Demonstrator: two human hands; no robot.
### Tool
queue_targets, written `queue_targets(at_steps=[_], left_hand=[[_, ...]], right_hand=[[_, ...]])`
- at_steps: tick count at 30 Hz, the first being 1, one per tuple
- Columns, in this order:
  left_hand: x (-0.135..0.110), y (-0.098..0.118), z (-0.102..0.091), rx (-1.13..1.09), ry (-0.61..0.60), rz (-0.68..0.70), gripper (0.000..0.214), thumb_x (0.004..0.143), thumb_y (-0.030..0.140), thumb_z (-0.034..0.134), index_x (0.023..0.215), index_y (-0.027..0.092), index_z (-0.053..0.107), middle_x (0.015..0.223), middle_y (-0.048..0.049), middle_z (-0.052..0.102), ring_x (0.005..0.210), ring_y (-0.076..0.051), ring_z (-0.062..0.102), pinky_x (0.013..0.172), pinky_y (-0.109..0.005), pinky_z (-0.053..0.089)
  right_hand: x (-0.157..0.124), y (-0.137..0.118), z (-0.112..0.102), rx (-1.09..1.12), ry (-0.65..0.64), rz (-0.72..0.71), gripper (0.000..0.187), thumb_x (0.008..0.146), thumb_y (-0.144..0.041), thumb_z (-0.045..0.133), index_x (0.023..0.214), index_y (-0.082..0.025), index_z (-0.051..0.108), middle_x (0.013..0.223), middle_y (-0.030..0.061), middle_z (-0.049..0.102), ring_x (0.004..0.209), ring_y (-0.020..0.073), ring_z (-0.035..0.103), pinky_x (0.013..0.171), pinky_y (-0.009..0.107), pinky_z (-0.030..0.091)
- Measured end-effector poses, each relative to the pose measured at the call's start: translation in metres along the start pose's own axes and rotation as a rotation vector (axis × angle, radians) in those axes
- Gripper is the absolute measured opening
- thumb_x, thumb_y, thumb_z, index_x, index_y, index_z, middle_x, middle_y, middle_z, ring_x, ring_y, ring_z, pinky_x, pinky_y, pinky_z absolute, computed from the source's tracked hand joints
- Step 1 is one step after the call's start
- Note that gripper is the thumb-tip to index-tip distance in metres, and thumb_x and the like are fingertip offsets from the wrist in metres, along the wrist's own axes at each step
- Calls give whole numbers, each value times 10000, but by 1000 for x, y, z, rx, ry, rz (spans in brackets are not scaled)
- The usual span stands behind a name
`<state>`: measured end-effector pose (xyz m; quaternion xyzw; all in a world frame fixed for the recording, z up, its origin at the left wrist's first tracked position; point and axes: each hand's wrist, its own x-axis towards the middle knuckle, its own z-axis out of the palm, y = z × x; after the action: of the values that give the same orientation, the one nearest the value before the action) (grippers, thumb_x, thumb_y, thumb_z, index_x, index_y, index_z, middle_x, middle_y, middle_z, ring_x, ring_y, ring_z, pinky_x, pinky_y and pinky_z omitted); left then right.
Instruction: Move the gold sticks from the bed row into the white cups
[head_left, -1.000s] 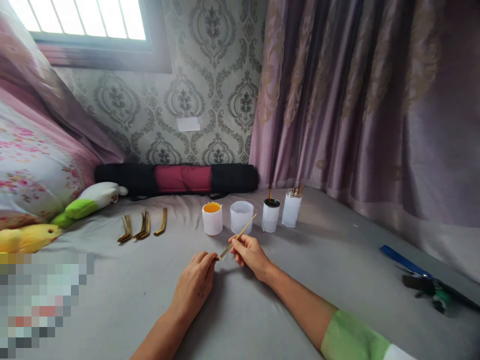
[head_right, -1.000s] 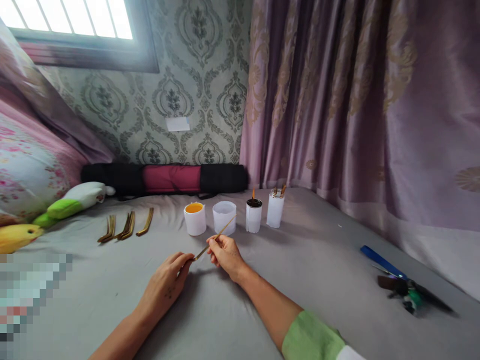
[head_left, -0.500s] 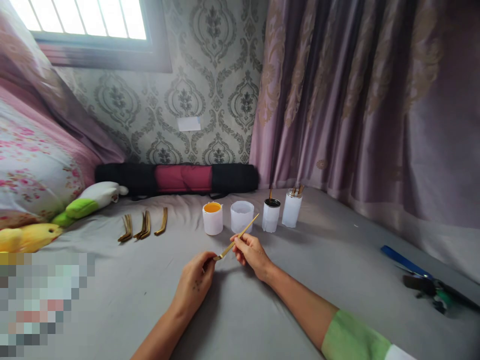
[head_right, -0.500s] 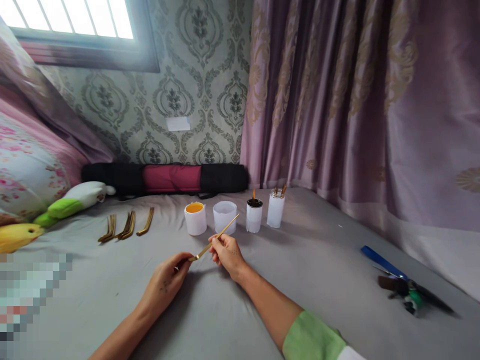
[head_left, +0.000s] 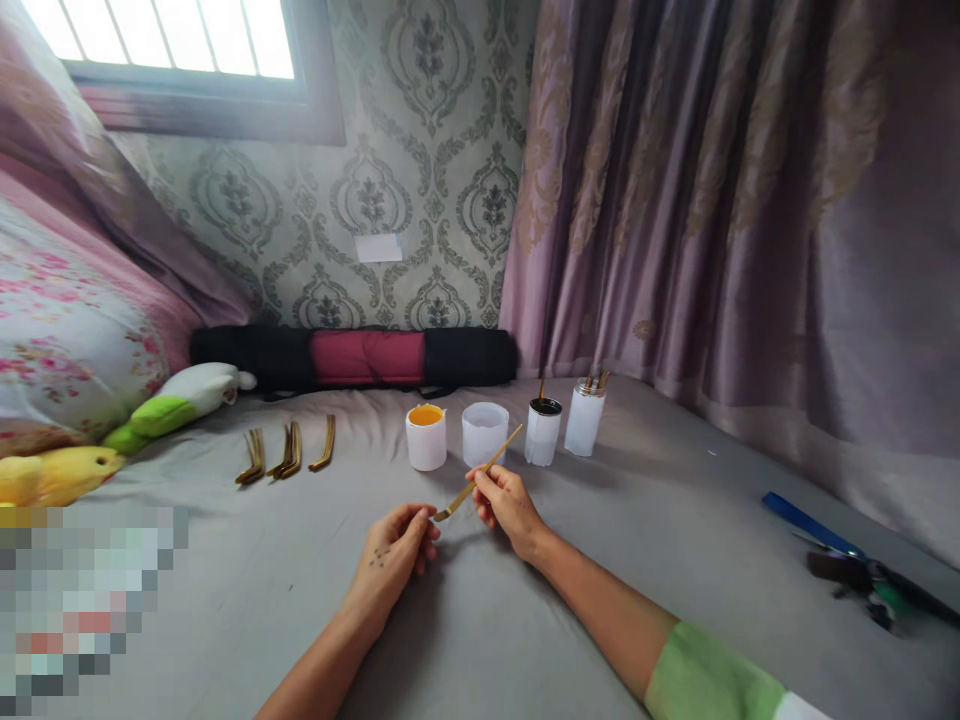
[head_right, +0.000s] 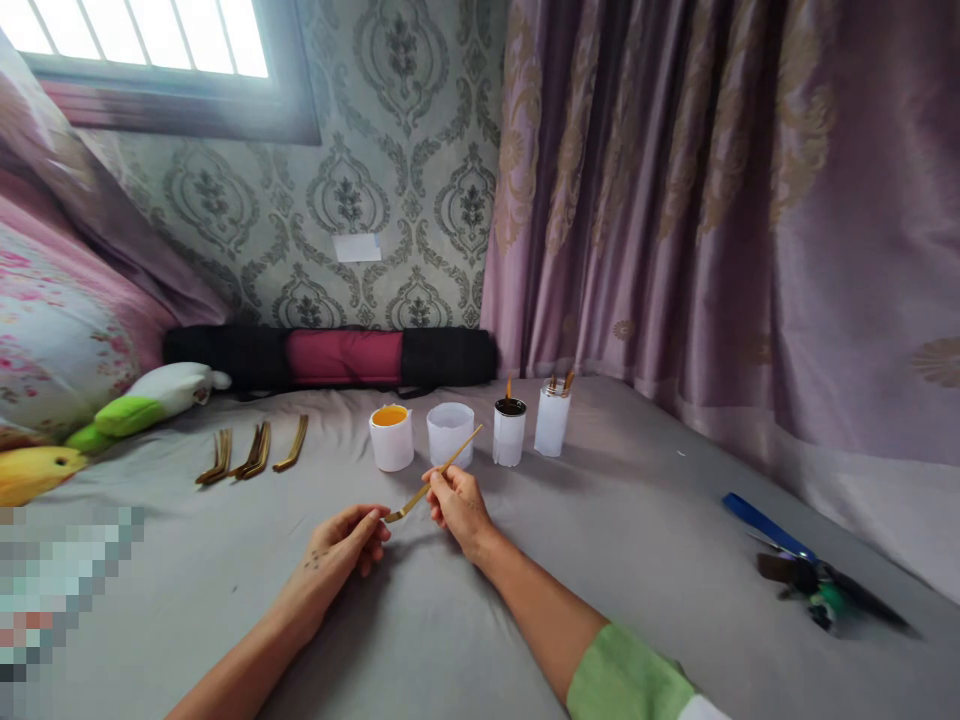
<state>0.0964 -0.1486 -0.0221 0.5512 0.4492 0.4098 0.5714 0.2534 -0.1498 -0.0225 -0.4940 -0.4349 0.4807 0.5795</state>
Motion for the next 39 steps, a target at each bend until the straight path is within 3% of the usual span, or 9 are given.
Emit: queue_targets(at_steps=[10, 21, 29, 39], left_hand=[[-3, 0, 2, -268, -151, -158, 325, 693, 389, 556, 858, 109, 534, 632, -27, 569, 464, -82, 498, 387, -185, 336], [-5, 5, 2, -466, -215, -314, 154, 747, 171, 530, 871, 80, 537, 654, -67, 592, 472, -71, 512, 415, -169, 397], [-3, 1, 0, -535, -238, -414, 186, 721, 151, 569, 891, 82, 537, 680, -60, 603, 502, -60, 532, 486, -160, 459], [-5, 3, -3, -525, -283, -419, 159, 722, 151, 568, 863, 85, 534, 675, -56, 601, 503, -61, 538, 473, -153, 454]], right_hand=[[-1, 1, -1, -6, -9, -24, 291, 718, -433, 481, 788, -155, 529, 548, -54, 432, 384, 35, 382, 327, 157, 244], [-4, -2, -1, -21, -24, -24, 279, 723, -424, 480, 773, -152, 520, 528, -56, 424, 381, 36, 368, 336, 158, 248], [-4, -2, -1, -40, -48, -20, 286, 724, -429, 484, 785, -152, 522, 523, -57, 430, 382, 37, 368, 344, 161, 252], [-5, -6, -3, -84, -33, -6, 315, 716, -434, 496, 830, -146, 554, 541, -52, 453, 385, 36, 380, 341, 164, 251]])
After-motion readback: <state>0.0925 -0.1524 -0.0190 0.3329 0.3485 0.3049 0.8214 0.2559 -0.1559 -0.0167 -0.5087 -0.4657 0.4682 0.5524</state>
